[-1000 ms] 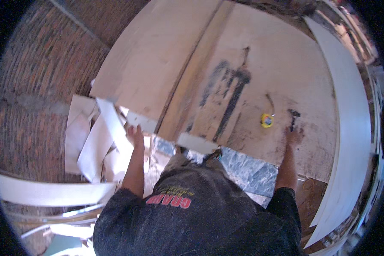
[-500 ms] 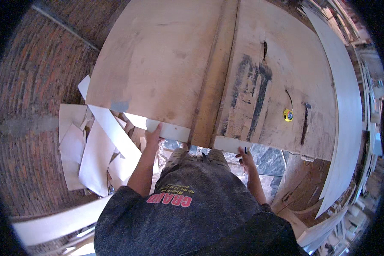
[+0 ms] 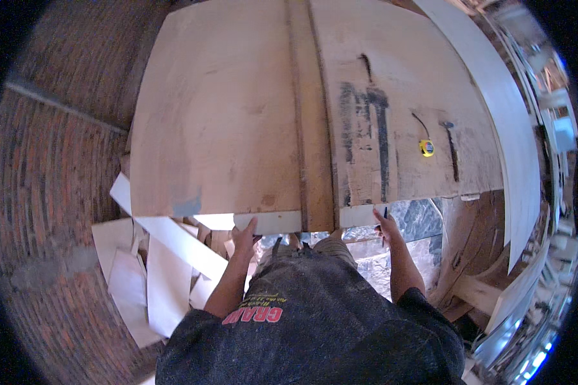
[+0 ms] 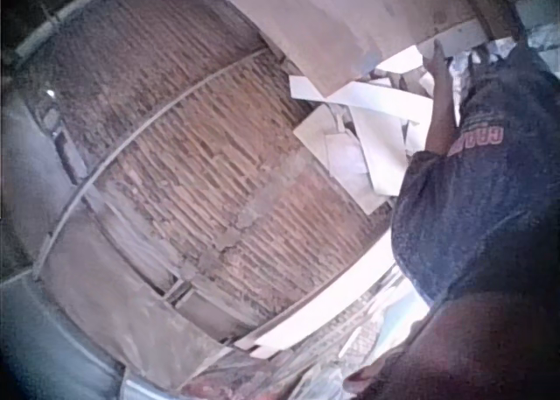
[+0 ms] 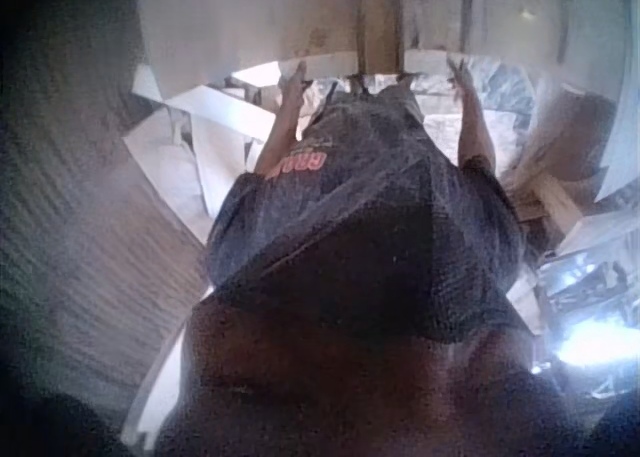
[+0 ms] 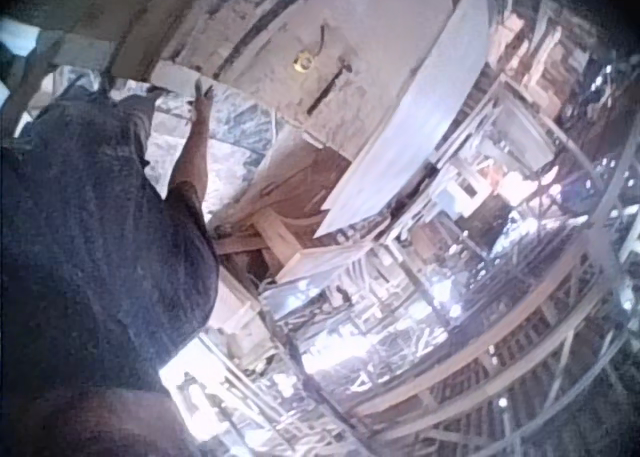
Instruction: The person measures and marks a large sheet of plywood with a tape measure and pen. They then use a hammer to tap a wooden plank into place and reposition the plywood sheet.
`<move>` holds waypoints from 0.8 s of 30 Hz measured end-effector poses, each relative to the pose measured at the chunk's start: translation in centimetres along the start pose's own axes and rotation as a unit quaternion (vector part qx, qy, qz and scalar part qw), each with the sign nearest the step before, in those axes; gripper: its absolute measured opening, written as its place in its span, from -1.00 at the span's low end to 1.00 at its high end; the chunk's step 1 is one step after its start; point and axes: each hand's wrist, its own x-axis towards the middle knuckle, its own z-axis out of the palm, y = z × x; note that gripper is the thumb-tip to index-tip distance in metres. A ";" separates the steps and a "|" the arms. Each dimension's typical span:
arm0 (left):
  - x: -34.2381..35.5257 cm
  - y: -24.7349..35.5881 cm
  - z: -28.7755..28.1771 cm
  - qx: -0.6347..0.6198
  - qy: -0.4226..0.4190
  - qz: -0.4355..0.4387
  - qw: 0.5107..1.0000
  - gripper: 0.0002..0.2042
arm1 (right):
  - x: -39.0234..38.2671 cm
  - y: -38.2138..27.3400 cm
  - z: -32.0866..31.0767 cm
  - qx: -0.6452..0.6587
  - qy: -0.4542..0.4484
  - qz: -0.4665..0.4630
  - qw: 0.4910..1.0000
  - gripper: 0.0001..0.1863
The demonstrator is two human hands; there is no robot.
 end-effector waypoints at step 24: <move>-11.1 6.0 0.4 -0.412 -0.207 0.177 0.870 -0.37 | -15.3 -13.7 13.2 -0.381 -0.439 -0.392 0.713 -0.42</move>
